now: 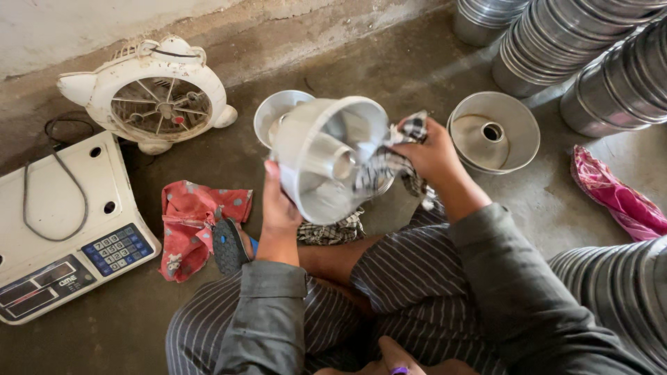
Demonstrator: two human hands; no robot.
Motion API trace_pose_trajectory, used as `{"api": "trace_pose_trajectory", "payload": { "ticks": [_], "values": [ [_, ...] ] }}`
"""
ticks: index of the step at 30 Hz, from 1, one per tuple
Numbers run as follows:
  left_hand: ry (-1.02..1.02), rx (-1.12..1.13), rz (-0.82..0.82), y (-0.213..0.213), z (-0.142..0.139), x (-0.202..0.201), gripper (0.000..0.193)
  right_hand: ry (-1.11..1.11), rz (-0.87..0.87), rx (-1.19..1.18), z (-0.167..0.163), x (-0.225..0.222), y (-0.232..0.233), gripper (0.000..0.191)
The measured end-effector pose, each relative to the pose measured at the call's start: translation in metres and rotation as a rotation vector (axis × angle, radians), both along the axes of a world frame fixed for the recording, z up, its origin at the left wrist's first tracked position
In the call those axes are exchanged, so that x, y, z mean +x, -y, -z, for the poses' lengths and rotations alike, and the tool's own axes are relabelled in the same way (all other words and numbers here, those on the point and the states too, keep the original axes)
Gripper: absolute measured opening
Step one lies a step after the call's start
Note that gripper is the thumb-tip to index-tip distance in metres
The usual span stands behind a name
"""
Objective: The person sits on the floor and wipes the interior and exterior surfaces of metal funnel-shaped parts using a cloth. They handle each part one at a time, rotate it to access different areas, and place it back into a stack after cleaning.
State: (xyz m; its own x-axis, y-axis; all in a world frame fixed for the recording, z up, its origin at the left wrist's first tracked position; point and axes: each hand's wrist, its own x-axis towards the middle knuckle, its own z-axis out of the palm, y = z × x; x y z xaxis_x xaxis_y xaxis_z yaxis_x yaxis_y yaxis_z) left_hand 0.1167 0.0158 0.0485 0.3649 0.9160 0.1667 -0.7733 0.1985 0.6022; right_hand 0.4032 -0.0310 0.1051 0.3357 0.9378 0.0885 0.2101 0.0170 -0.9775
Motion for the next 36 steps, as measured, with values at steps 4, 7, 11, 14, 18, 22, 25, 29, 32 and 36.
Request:
{"api": "trace_pose_trajectory", "payload": {
  "ticks": [4,7,11,14,18,22,25,29,32,36],
  "values": [
    [0.018,0.003,-0.136,-0.005,-0.001,-0.002,0.067,0.225,0.081,0.371,-0.028,-0.042,0.019,0.040],
    [-0.063,0.010,-0.228,-0.004,0.013,0.003,0.060,0.124,-0.156,0.407,-0.041,-0.105,0.041,0.040],
    [-0.144,-0.079,-0.305,0.001,0.051,0.018,0.050,-0.259,-0.141,0.080,-0.039,-0.155,0.035,0.044],
    [-0.269,0.007,-0.379,-0.002,0.067,0.025,0.047,-1.092,-0.153,0.006,-0.033,-0.148,0.021,0.038],
    [-0.316,0.089,-0.396,0.002,0.054,0.024,0.055,-0.778,-0.289,0.125,-0.014,-0.142,0.030,0.040],
    [0.068,-0.230,-0.162,0.012,0.009,0.007,0.059,0.456,-0.575,0.378,0.015,-0.142,0.041,0.059],
    [-0.084,-0.355,-0.240,0.007,-0.016,-0.002,0.059,0.750,-0.611,0.096,0.026,-0.128,0.027,0.056],
    [-0.463,0.130,-0.218,-0.003,-0.015,-0.005,0.063,-0.157,-0.423,-0.046,0.006,-0.108,0.002,0.060],
    [-0.693,0.387,-0.174,0.002,0.004,0.010,0.064,-0.747,-0.204,0.036,-0.024,-0.111,0.001,0.051],
    [-0.103,-0.278,-0.108,0.003,0.017,0.011,0.075,0.398,-0.563,0.647,-0.042,-0.135,0.037,0.065]
  ]
}}
